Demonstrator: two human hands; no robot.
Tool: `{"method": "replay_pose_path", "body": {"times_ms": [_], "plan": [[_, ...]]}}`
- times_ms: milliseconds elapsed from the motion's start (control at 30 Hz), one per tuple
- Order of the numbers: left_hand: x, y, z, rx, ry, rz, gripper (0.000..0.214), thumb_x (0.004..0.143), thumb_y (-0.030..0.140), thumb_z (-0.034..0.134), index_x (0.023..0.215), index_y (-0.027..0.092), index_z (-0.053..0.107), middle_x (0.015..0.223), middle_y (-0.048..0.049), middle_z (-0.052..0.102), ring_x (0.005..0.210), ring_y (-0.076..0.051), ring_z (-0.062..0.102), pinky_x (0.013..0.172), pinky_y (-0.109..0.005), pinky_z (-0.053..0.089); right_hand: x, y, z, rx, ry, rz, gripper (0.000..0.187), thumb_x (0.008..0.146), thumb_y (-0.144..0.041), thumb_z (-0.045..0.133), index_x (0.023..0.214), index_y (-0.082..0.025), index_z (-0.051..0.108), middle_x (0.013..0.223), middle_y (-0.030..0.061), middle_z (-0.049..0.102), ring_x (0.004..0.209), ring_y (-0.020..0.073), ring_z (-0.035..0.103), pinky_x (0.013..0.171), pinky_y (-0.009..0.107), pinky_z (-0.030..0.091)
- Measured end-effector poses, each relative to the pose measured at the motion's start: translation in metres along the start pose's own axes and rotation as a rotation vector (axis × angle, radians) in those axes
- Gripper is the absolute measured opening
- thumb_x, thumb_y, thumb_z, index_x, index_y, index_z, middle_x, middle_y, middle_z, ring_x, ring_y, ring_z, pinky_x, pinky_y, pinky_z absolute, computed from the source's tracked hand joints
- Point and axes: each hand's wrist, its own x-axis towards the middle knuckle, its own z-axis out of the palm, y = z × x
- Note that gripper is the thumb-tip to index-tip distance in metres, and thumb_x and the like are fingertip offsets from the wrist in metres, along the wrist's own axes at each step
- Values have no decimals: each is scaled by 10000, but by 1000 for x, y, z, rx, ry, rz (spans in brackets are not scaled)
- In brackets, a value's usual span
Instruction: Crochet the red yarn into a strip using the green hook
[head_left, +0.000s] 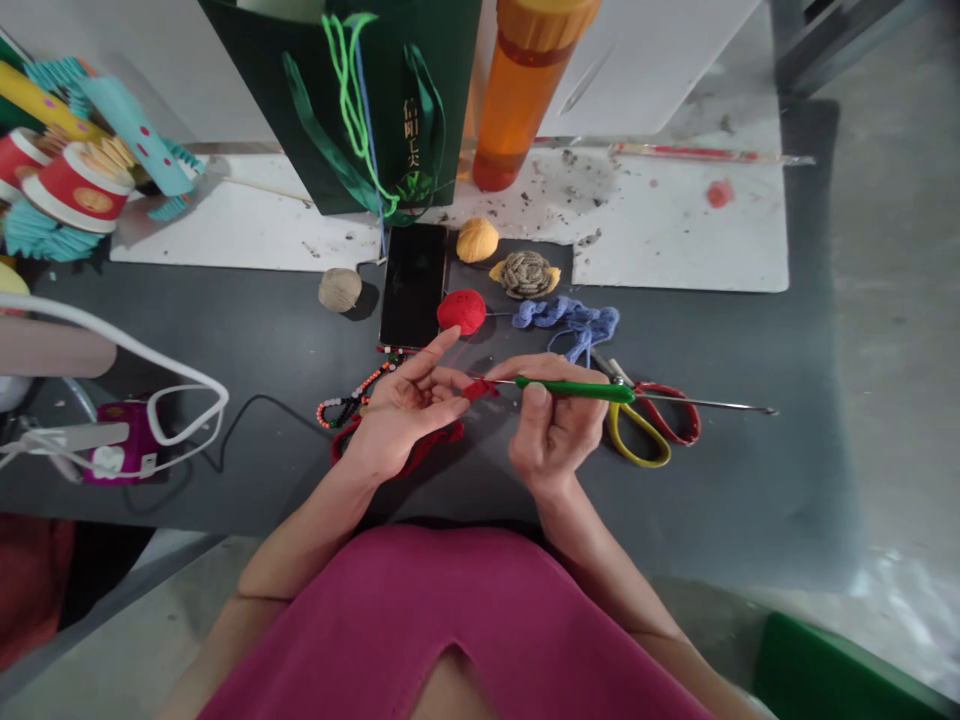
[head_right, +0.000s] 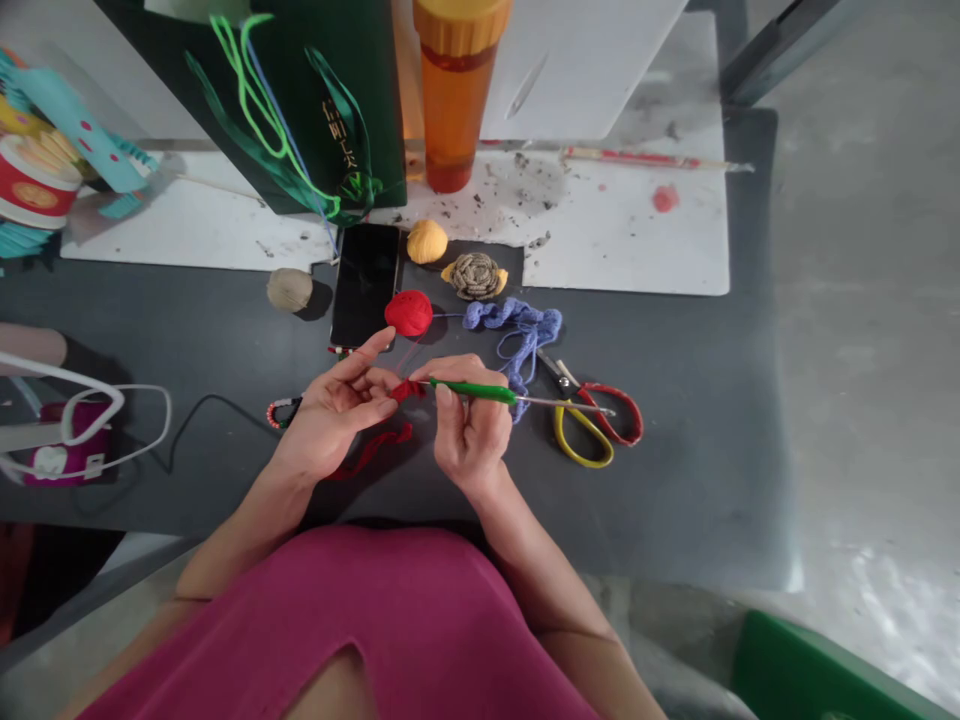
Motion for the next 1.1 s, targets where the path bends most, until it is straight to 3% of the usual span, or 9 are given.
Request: {"method": "replay_pose_path", "body": {"times_ms": [167,333,533,800,933,1033,1100], "plan": [[-1,1,1,24,-4,5,808,713,201,944,1471,294,682,803,36,758,674,-72,587,664,-200,487,-3,-1,0,34,-56,69,103,1075,-280,529,1155,-312,586,907,12,781,801,225,787,759,441,645],[-2,3,1,37,-26,12,835,724,244,947,1504,290,651,767,49,735,692,-94,623,682,-220,506,0,-5,2,54,-78,17,113,1084,-257,518,1146,-291,606,854,13,762,763,204,771,700,390,632],[-2,2,1,41,40,45,632,756,355,946,1354,271,761,732,62,664,707,-75,593,714,-207,497,1,-7,3,69,-65,10,135,1080,-231,515,1155,-283,615,863,14,727,774,197,768,694,378,635],[-3,3,3,149,85,118,546,765,189,858,1299,282,791,803,44,615,743,-89,547,716,-212,479,-1,-10,4,73,4,68,146,1080,-278,522,1149,-325,642,838,7,725,678,214,738,622,415,621],[-5,6,4,168,70,90,531,762,165,814,1281,276,801,797,42,565,709,-86,486,657,-204,448,-3,-12,4,92,10,213,129,1095,-321,514,1080,-315,641,832,1,763,685,209,717,654,414,603],[-6,5,2,143,7,53,548,773,201,822,1315,272,785,799,43,553,701,-85,497,657,-208,467,-6,-8,8,205,28,394,169,1117,-357,462,1041,-318,608,801,-3,743,649,201,712,588,379,578],[-6,3,2,145,-17,50,579,785,227,837,1358,267,760,812,42,556,701,-85,509,673,-218,490,-8,-2,10,304,10,440,152,1124,-345,435,1077,-326,578,781,-12,722,626,195,718,555,357,590]]}}
